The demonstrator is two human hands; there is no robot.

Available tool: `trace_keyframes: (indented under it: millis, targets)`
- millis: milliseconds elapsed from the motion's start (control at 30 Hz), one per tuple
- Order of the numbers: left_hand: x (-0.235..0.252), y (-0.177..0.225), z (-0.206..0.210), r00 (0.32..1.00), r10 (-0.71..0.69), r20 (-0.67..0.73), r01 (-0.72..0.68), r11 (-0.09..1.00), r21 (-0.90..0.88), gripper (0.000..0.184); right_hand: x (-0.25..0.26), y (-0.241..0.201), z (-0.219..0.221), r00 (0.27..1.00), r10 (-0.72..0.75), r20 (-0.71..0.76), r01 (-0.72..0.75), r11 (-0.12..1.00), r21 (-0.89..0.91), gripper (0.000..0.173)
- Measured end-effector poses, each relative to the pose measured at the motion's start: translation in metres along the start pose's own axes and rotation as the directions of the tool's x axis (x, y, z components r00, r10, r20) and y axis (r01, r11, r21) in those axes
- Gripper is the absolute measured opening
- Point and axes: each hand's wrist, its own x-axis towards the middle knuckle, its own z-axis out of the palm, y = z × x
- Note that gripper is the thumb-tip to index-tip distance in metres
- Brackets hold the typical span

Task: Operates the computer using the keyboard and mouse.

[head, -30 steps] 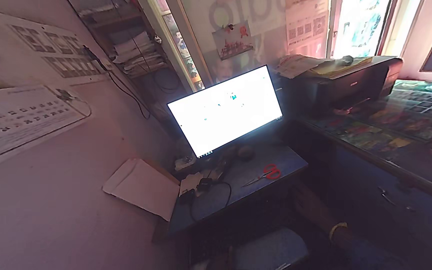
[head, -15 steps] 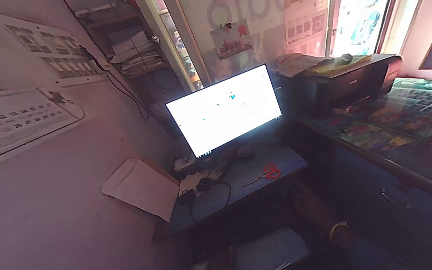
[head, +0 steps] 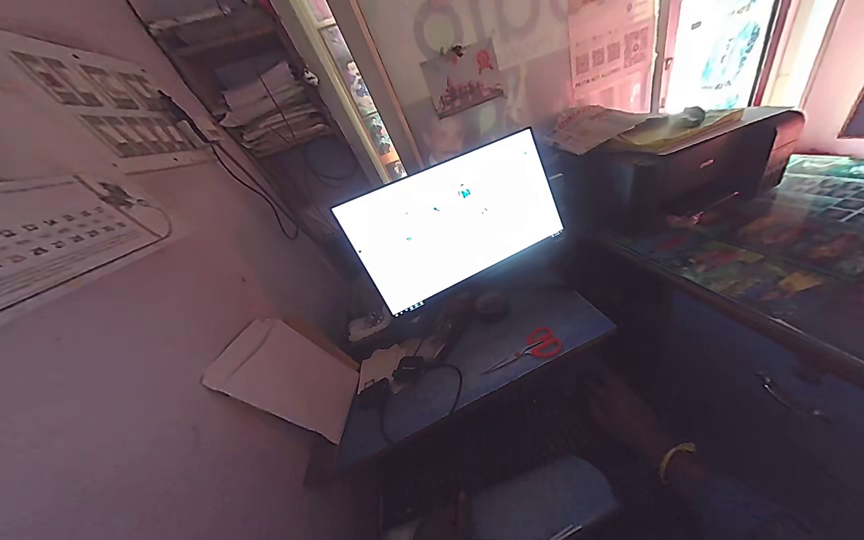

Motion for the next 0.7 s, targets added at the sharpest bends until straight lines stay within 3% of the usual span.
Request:
trace_keyframes:
  millis: [700]
  targets:
    - [-0.0040,0.0006,0.0002,0.998,0.032,-0.048,-0.031,0.999,0.018,0.065,0.0016,0.0056,0.0090,1.000,-0.001,-0.015,0.000,1.000,-0.031,0.050]
